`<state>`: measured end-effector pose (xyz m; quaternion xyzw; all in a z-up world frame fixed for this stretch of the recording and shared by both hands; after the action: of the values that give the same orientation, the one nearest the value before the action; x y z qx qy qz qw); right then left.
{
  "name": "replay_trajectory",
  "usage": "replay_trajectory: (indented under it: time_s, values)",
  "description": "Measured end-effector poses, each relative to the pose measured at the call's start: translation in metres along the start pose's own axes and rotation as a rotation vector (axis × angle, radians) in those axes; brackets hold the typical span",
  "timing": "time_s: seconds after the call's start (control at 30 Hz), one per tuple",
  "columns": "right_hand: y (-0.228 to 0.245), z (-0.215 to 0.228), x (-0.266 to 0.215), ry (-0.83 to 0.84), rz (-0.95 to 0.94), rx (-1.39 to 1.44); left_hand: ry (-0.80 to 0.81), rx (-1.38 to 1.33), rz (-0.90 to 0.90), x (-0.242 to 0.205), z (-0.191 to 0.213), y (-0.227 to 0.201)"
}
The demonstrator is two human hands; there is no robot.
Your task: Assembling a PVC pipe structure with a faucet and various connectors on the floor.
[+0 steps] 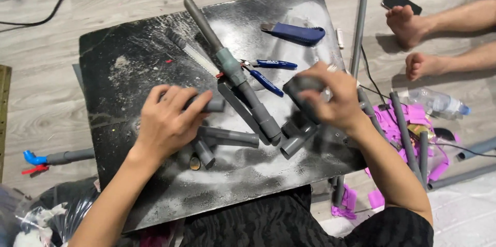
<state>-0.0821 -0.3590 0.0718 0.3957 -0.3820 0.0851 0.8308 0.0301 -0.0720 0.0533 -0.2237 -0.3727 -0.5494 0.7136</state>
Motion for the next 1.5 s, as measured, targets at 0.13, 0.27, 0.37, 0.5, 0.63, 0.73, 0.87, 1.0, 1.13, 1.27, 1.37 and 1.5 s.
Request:
replay_trajectory:
  time_s: [0.13,0.27,0.37,0.5,0.63,0.73,0.87,1.0,1.13,1.27,1.37,1.5]
  values:
    - [0.038,-0.025,0.009,0.198,0.200,-0.160,-0.068,-0.017,-0.035,0.017,-0.016,-0.005]
    - [0.059,-0.037,0.020,0.175,0.196,-0.113,-0.111,-0.026,-0.046,0.041,-0.013,-0.017]
    - [0.049,-0.040,0.011,0.115,0.128,-0.051,-0.148,-0.017,-0.057,0.049,-0.008,-0.025]
    - [0.034,-0.047,-0.001,0.091,0.064,0.109,-0.167,0.001,-0.070,0.053,0.001,-0.031]
    - [0.032,-0.054,-0.002,0.085,0.053,0.178,-0.187,0.008,-0.077,0.054,0.010,-0.030]
    - [0.029,-0.053,-0.005,0.085,0.054,0.212,-0.189,-0.027,-0.063,0.052,0.010,-0.030]
    - [0.029,-0.054,-0.010,0.078,0.134,0.158,-0.181,-0.031,-0.051,0.047,0.008,-0.031]
    - [0.034,-0.055,-0.010,0.025,0.228,0.073,-0.165,-0.062,-0.049,0.041,0.004,-0.029]
    - [0.037,-0.054,-0.009,0.022,0.210,0.038,-0.114,-0.120,-0.009,0.030,-0.005,-0.025]
    - [0.019,-0.048,-0.012,0.011,0.086,0.099,-0.134,-0.245,0.136,0.012,-0.029,-0.014]
    - [0.019,-0.043,-0.002,-0.058,-0.016,0.071,-0.189,-0.679,0.578,0.012,-0.022,0.002]
    - [0.025,-0.052,0.002,0.009,-0.092,0.173,-0.281,-1.210,0.919,0.012,-0.016,0.009]
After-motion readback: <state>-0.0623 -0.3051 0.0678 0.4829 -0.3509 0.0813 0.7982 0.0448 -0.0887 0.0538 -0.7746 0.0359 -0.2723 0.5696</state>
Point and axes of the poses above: each hand's wrist, its own x-axis towards the middle knuckle, its own z-axis out of the back of the hand, y = z × x, the point moved 5 cm from there along x, towards the middle knuckle, and after that the axes turned 9 degrees about -y, right-handed, at the moved point
